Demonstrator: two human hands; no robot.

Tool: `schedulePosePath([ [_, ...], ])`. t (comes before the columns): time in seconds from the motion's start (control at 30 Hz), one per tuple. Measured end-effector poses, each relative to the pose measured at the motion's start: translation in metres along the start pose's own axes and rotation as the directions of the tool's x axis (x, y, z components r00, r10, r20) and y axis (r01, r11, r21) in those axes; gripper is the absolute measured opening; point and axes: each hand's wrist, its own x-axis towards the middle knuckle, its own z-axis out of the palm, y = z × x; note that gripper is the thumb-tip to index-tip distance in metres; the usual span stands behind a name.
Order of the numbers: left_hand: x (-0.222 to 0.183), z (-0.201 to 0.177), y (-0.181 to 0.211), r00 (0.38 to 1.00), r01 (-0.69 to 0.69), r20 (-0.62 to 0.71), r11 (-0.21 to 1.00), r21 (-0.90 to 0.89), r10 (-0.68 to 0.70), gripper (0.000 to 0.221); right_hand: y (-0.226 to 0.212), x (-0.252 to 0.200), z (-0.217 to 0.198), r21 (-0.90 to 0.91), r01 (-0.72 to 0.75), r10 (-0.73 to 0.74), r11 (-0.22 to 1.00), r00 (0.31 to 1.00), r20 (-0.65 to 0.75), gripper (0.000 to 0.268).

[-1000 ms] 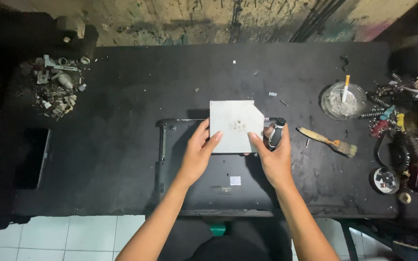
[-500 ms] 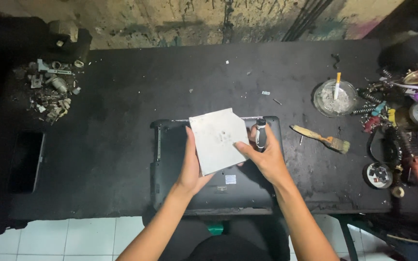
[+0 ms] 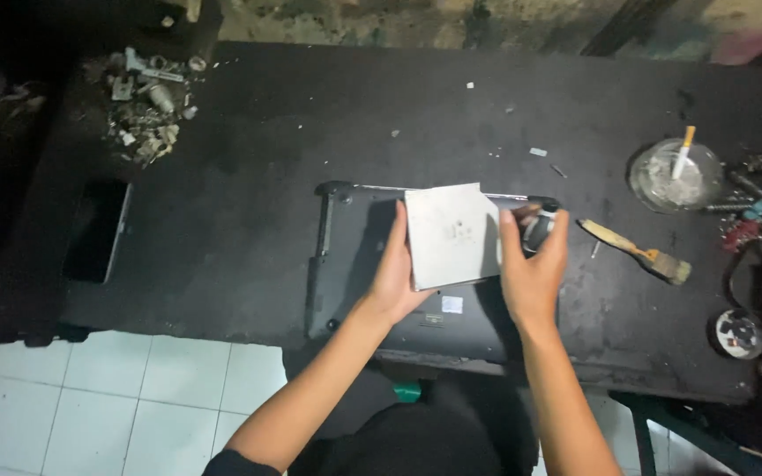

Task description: Disassembling a laptop by unscrewing the back panel and removing the internal optical drive.

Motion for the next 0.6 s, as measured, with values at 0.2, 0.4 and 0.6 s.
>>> schedulePosePath([
  [0.2,-0.005,0.003,0.004,0.999,0.040,-0.024,0.999,0.027,-0.039,0.065,-0.037,-0.001,-0.007,-0.139,0.171,-0.177,0.975,0.984,-0.028,0.021],
  [0.4,0.001,-0.001,0.001,0.998,0.049,0.029,0.995,0.092,-0.052,0.058,-0.058,0.013,0.000,-0.170,0.463,-0.416,0.870,0.874,0.253,0.020],
  [0.6,-0.004,0.000,0.002,1.000,0.006,0.014,0.980,0.197,-0.009,0.051,-0.045,0.018,0.013,-0.330,0.615,-0.552,0.716,0.788,0.273,0.029],
])
